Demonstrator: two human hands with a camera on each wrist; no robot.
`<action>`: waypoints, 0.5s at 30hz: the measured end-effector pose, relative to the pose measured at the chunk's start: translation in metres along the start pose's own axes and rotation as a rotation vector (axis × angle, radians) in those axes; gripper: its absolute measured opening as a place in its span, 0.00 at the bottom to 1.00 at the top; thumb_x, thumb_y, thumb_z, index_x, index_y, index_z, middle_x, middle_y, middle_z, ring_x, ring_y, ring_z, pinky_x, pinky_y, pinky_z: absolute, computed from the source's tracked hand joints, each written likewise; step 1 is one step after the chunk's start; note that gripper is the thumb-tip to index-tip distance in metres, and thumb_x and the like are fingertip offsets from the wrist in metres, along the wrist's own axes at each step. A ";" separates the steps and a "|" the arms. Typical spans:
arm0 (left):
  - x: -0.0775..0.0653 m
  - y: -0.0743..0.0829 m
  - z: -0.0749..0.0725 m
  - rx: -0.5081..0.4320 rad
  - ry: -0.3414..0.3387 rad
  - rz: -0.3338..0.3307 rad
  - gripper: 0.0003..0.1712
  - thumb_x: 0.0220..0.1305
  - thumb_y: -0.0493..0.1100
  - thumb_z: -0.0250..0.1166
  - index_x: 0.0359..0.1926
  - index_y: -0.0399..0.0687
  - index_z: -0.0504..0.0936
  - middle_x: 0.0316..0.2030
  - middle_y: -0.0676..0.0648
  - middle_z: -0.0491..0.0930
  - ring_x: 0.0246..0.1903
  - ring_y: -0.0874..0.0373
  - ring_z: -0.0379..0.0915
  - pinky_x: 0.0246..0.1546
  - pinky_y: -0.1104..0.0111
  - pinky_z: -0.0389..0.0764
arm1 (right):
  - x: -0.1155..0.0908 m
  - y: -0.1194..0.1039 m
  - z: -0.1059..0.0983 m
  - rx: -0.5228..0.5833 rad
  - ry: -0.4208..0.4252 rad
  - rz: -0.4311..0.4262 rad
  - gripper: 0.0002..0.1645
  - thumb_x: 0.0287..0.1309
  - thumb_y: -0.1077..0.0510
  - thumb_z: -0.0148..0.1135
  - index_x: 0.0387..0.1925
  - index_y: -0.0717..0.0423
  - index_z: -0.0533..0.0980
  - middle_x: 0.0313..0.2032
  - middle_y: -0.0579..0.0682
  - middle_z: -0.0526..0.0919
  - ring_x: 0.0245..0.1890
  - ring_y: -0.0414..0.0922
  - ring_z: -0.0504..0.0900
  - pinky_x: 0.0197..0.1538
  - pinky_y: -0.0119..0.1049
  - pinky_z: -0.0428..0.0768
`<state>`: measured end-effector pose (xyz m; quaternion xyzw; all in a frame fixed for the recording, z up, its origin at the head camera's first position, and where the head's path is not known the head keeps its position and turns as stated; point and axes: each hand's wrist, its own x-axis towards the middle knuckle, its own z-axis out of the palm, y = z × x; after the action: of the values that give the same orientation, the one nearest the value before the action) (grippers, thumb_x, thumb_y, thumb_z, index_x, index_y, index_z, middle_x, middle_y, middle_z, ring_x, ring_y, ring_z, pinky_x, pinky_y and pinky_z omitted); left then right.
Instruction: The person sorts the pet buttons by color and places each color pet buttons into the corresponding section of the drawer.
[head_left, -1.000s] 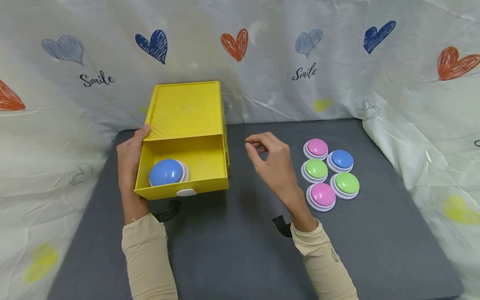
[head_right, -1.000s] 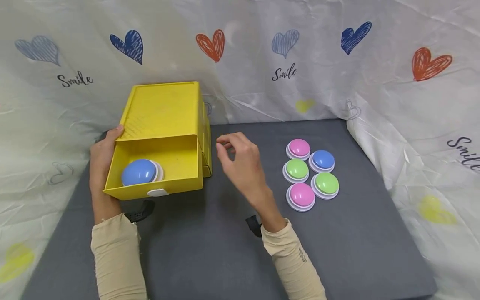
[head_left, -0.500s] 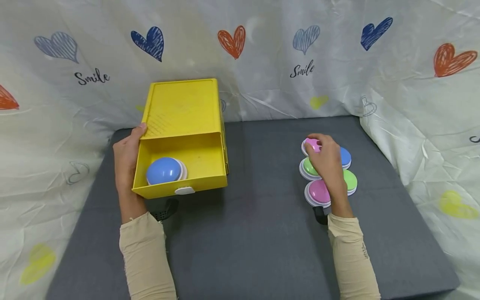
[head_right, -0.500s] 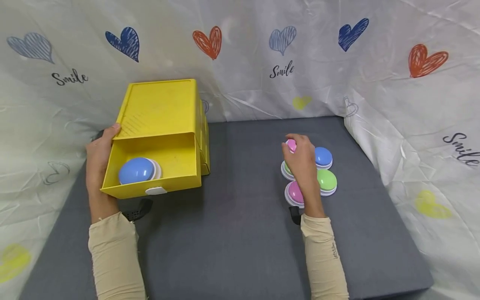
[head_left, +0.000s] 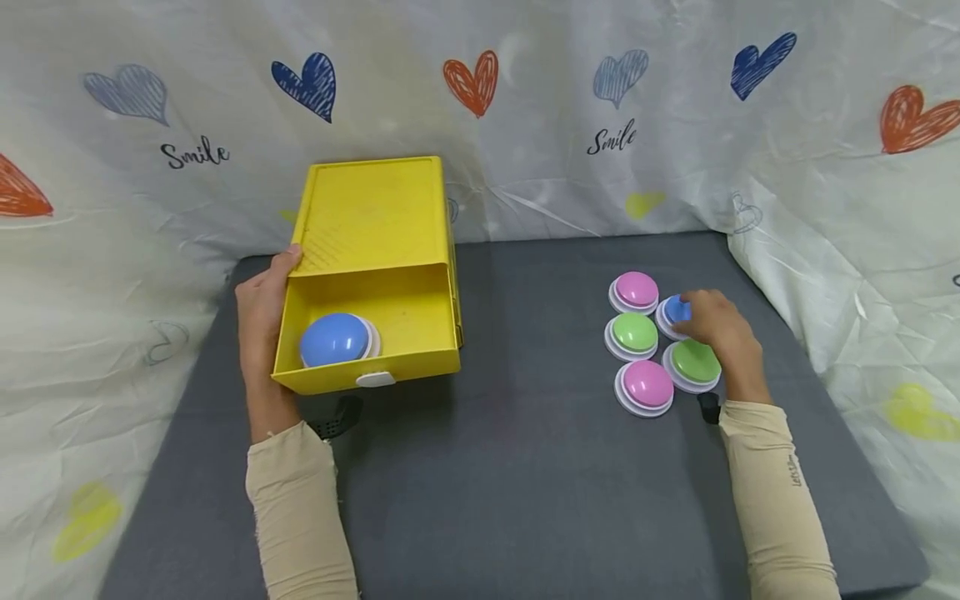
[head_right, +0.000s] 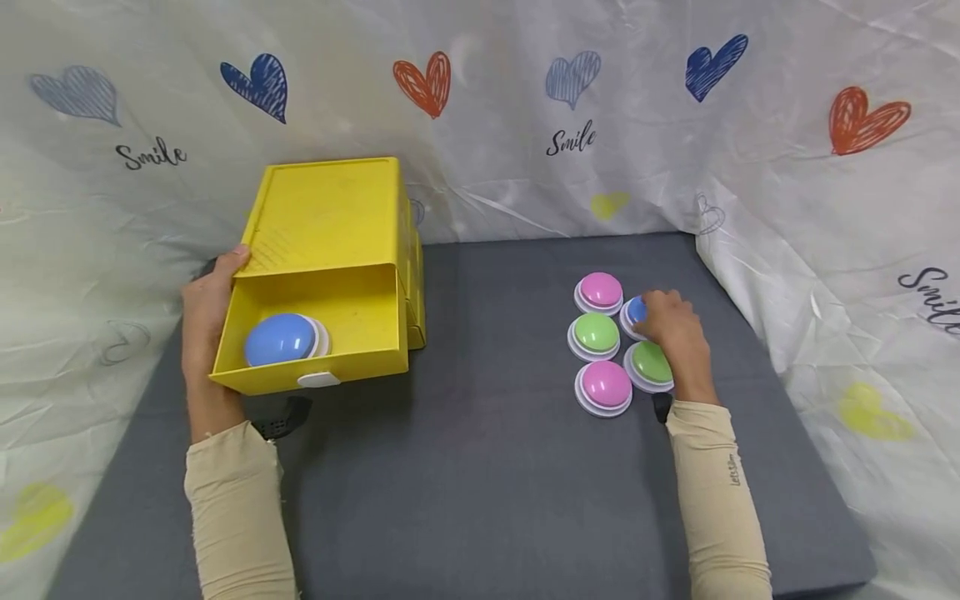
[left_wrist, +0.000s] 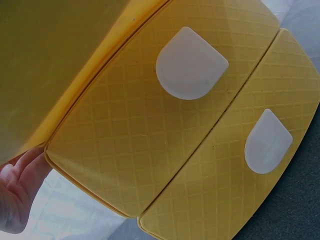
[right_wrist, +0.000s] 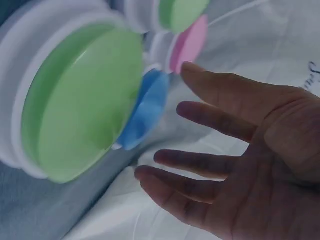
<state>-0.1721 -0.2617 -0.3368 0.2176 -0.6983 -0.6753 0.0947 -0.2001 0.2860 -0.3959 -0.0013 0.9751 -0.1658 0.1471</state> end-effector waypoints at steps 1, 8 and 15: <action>0.000 0.000 0.001 0.002 -0.002 0.000 0.30 0.46 0.65 0.67 0.40 0.46 0.84 0.35 0.47 0.81 0.32 0.55 0.77 0.27 0.72 0.77 | 0.001 0.004 0.000 -0.006 -0.020 0.012 0.36 0.53 0.56 0.62 0.61 0.66 0.61 0.56 0.73 0.60 0.56 0.70 0.58 0.52 0.65 0.61; 0.002 -0.003 0.001 0.026 0.014 -0.004 0.32 0.45 0.67 0.66 0.41 0.46 0.83 0.36 0.47 0.81 0.32 0.55 0.77 0.26 0.72 0.77 | 0.009 0.013 0.004 -0.008 -0.094 0.032 0.44 0.52 0.53 0.64 0.65 0.62 0.55 0.56 0.73 0.57 0.55 0.70 0.59 0.49 0.66 0.63; 0.001 -0.003 0.000 0.009 -0.006 -0.018 0.33 0.45 0.67 0.67 0.42 0.46 0.83 0.37 0.46 0.81 0.33 0.55 0.77 0.27 0.72 0.77 | 0.021 0.013 0.012 0.005 -0.022 0.028 0.40 0.52 0.55 0.62 0.62 0.67 0.58 0.55 0.74 0.60 0.55 0.71 0.59 0.51 0.64 0.63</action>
<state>-0.1721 -0.2622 -0.3401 0.2222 -0.6998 -0.6735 0.0853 -0.2161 0.2930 -0.4167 0.0110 0.9730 -0.1659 0.1601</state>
